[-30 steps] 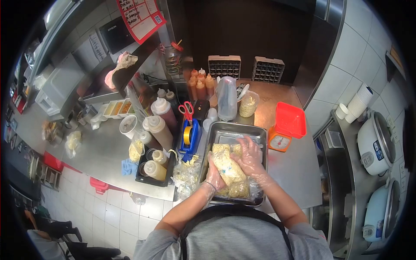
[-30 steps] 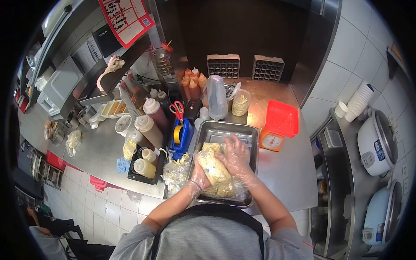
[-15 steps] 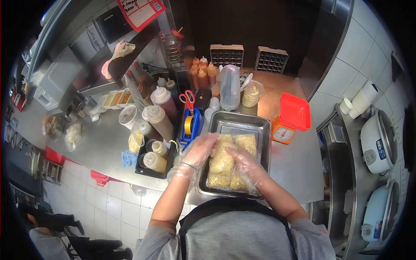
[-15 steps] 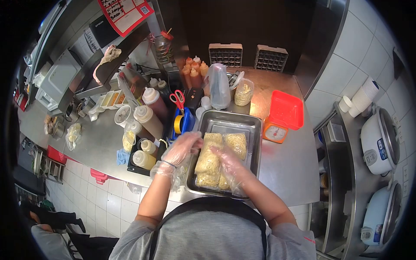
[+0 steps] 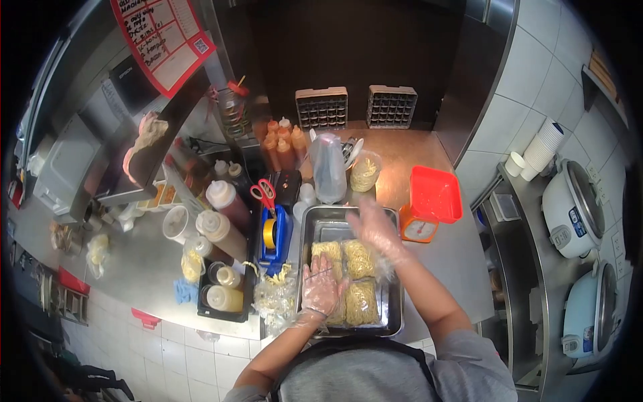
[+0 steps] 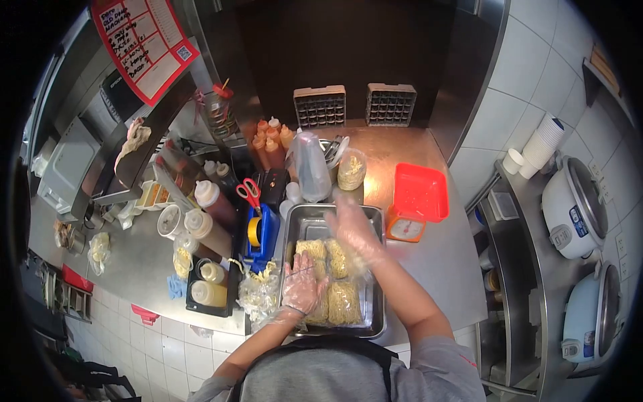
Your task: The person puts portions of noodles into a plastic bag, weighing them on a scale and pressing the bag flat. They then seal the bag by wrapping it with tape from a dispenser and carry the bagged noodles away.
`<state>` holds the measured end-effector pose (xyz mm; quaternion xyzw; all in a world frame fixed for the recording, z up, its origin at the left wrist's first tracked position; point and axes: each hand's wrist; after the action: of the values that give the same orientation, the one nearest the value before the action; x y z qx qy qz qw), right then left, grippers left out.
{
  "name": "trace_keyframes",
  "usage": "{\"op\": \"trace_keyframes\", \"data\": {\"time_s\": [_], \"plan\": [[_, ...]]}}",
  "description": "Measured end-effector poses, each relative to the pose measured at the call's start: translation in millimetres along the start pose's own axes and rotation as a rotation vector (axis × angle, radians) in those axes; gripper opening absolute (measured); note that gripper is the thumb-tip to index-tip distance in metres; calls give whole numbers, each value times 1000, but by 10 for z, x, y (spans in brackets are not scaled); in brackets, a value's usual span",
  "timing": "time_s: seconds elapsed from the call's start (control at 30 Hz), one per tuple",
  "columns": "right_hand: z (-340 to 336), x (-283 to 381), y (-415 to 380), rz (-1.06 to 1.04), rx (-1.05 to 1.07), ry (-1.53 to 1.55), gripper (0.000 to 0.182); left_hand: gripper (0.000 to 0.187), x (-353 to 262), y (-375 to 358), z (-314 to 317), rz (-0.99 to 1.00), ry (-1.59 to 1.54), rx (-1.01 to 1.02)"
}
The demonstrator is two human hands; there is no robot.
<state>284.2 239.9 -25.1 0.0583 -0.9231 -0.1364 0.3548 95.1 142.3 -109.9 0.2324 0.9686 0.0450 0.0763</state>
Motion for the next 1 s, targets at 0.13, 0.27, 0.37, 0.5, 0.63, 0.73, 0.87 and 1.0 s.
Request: {"op": "trace_keyframes", "data": {"time_s": [0.13, 0.27, 0.37, 0.5, 0.63, 0.73, 0.87, 1.0], "plan": [[165, -189, 708, 103, -304, 53, 56, 88, -24, 54, 66, -6, 33, 13], [294, -554, 1135, 291, -83, -53, 45, 94, 22, 58, 103, -8, 11, 1], [963, -1858, 1534, 389, -173, 380, 17, 95, 85, 34, 70, -23, -36, 45], [674, -1926, 1678, 179, -345, 509, 9, 80, 196, 111, -213, -71, -376, -115], [-646, -187, 909, 269, -27, 1021, 8, 64, 338, 462, -964, 179, -352, -389], [-1143, 350, 677, 135, 316, 638, 9, 62, 351, 834, -1540, 380, -357, -519], [-1272, 579, 474, -11, 603, 397, 13, 68, 246, 1174, -1925, 507, -480, -367], [-1170, 711, 160, -104, 534, 274, 16, 57, 288, 1233, -1838, 472, -472, 105]]}}
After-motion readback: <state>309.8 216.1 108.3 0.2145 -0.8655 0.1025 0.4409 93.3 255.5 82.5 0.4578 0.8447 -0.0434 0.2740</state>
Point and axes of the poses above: each hand's wrist, its own y-axis towards the middle knuckle, its own z-axis out of the palm, x = y × z, and after that the axes turned 3 degrees about z, right-handed
